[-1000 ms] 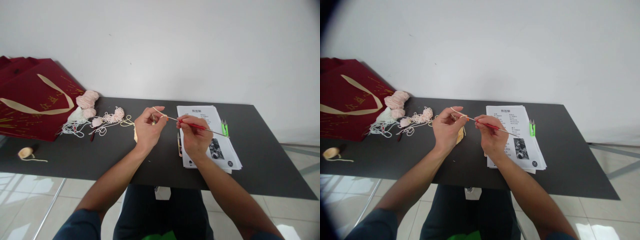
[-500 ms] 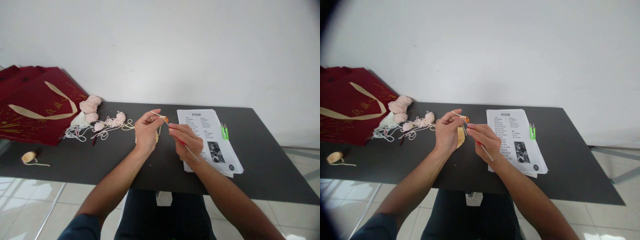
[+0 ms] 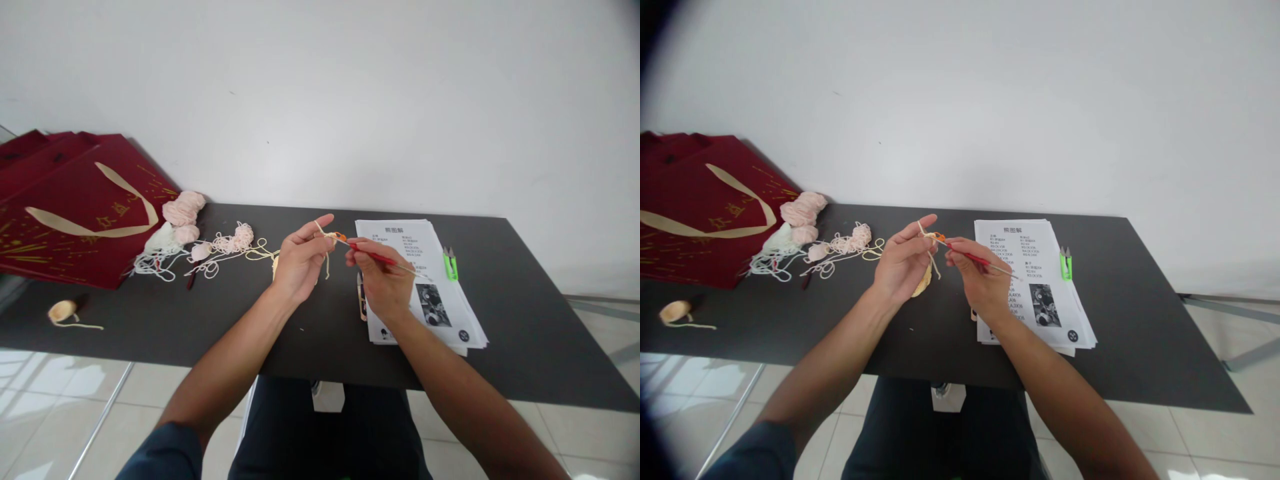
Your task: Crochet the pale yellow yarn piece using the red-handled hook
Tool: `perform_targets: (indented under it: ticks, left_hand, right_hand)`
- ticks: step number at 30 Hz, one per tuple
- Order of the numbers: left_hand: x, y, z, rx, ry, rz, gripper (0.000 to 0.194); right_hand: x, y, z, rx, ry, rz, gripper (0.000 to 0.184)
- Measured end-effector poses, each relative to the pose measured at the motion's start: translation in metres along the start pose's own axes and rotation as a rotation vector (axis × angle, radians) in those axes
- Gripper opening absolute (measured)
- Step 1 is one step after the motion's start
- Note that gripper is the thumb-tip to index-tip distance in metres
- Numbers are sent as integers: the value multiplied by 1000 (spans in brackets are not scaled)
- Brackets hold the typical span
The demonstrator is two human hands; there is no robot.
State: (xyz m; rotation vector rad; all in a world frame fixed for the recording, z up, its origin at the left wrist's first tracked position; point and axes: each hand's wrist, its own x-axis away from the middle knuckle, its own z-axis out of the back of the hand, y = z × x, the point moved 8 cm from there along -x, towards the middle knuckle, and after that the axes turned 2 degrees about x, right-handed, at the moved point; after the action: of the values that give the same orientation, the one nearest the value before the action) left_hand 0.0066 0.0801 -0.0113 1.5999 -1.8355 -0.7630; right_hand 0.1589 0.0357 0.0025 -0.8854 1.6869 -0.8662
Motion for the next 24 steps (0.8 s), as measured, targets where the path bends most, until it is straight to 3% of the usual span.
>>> perform_targets:
  ticks: [3, 6, 13, 16, 20, 24]
  left_hand:
    - [1, -1, -1, -81, -8, 5, 47]
    - [2, -1, -1, -149, 0, -13, 48]
    - [3, 4, 9, -314, 136, -148, 44]
    - [7, 11, 11, -445, 172, -276, 39]
    - [14, 21, 5, -597, 147, -419, 33]
    - [13, 22, 1, -620, 88, -415, 32]
  right_hand:
    - [-7, 5, 3, -118, 18, -53, 9]
    - [-13, 4, 6, -102, -18, -38, 9]
    - [-6, -27, 4, 259, -70, 322, 9]
    - [2, -36, -2, 334, -58, 390, 13]
    - [2, -31, 6, 300, 59, 219, 8]
    - [-6, -14, 15, 133, 96, 3, 6]
